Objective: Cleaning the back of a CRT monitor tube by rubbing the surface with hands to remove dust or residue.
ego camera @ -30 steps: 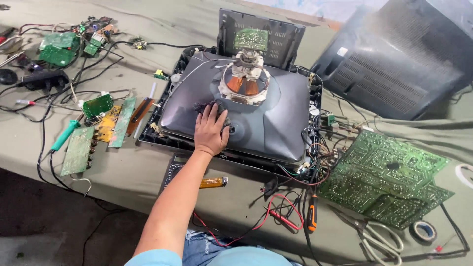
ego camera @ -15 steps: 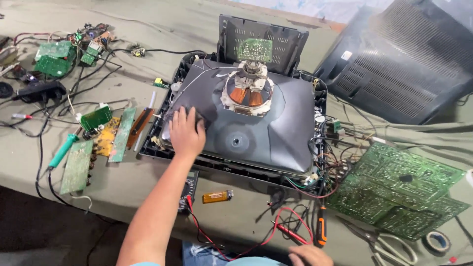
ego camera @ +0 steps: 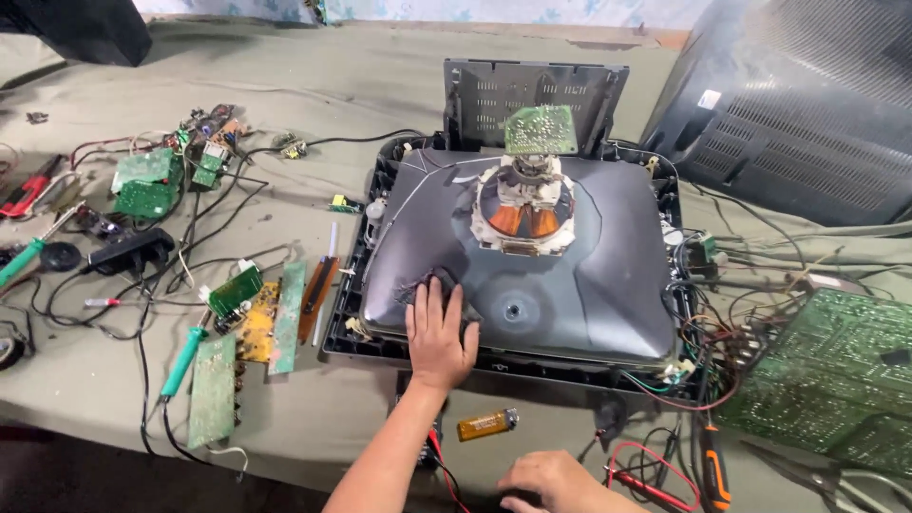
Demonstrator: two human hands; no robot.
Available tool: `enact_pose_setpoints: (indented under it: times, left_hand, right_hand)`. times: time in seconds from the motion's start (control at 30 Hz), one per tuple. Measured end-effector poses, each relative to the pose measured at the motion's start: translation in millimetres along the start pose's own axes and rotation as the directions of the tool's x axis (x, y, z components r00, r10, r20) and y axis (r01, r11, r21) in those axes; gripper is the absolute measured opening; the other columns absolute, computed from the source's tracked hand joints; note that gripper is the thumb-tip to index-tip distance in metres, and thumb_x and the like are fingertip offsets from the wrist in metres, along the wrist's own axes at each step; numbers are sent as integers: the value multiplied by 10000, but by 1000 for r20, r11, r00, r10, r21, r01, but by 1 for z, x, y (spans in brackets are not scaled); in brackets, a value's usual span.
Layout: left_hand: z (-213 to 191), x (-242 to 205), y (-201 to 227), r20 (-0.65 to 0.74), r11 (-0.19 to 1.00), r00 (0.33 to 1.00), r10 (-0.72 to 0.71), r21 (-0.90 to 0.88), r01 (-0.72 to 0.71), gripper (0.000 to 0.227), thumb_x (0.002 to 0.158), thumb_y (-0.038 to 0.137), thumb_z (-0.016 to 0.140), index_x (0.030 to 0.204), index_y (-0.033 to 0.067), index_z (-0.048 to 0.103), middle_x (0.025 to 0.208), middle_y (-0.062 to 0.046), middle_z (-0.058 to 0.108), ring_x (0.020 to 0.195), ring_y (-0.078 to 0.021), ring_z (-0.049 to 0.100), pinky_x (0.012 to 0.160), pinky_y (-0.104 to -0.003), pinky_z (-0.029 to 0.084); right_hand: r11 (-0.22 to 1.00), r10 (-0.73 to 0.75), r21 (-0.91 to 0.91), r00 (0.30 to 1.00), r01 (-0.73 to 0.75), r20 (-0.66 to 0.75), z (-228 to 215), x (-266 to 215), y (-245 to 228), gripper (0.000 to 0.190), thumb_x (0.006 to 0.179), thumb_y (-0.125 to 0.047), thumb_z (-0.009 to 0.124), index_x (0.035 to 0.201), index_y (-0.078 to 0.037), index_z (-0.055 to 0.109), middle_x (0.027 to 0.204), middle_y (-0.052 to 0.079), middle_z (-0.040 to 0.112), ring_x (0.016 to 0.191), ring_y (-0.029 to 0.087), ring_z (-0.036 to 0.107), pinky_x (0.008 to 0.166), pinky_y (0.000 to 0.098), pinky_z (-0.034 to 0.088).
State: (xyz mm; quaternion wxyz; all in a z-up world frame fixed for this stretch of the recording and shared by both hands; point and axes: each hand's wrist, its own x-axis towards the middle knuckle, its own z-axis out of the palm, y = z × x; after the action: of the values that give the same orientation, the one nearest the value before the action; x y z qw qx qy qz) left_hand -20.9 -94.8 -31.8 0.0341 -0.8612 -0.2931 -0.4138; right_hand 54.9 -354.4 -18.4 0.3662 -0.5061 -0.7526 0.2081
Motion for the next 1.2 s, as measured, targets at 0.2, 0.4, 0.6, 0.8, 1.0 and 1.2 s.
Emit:
enact_pose_setpoints:
  times: [0.2,0.4,0.6,0.8,1.0,1.2]
  left_hand:
    - [-22,69,-42,338,992,938,-72,-77,104,631,994,516,415,1523,174,466,1621,-211,375,1479,-448,352,1158,-619,312]
    - [-29,83,-56,444,951,867,-226,-90,295,665,1020,559,344,1546,165,447,1639,-190,359,1516,-395,298,1182,-561,259]
    - [-30,58,-59,397,947,873,-284,-24,319,640,1016,531,375,1547,182,454,1636,-187,372,1508,-398,319,1180,-570,268]
    - [-16,44,-43,262,934,898,-354,56,352,604,1005,465,451,1530,167,487,1618,-198,410,1483,-422,359,1158,-603,289]
    - [21,69,-33,218,918,893,-393,37,395,560,1003,464,457,1503,216,502,1611,-189,420,1487,-431,342,1159,-632,266]
    - [50,130,-39,399,820,731,-554,113,560,536,1031,446,357,1505,241,500,1655,-138,343,1522,-383,269,1192,-616,216]
  right_hand:
    - [979,172,66,956,-192,236,17,16,19,237,1059,-365,609,1112,-172,737,997,30,756,917,258,734,734,388,549]
    - [949,249,108,917,-295,312,21,42,28,239,1022,-377,623,1134,-204,744,1072,11,762,988,241,733,763,391,559]
    - [965,171,146,944,-219,282,21,41,33,224,1036,-362,620,1135,-204,745,1063,9,761,978,239,733,785,371,552]
    - [919,127,351,978,-179,165,4,6,30,175,1056,-266,658,1089,-122,751,973,43,742,905,224,723,815,344,549]
    - [912,129,384,990,-144,65,-25,-48,42,166,1050,-205,667,1092,-63,742,958,66,734,866,205,711,774,312,527]
    - [920,112,387,987,-61,-111,-43,-97,57,209,1014,-240,722,1064,-41,760,936,112,759,855,246,731,797,343,556]
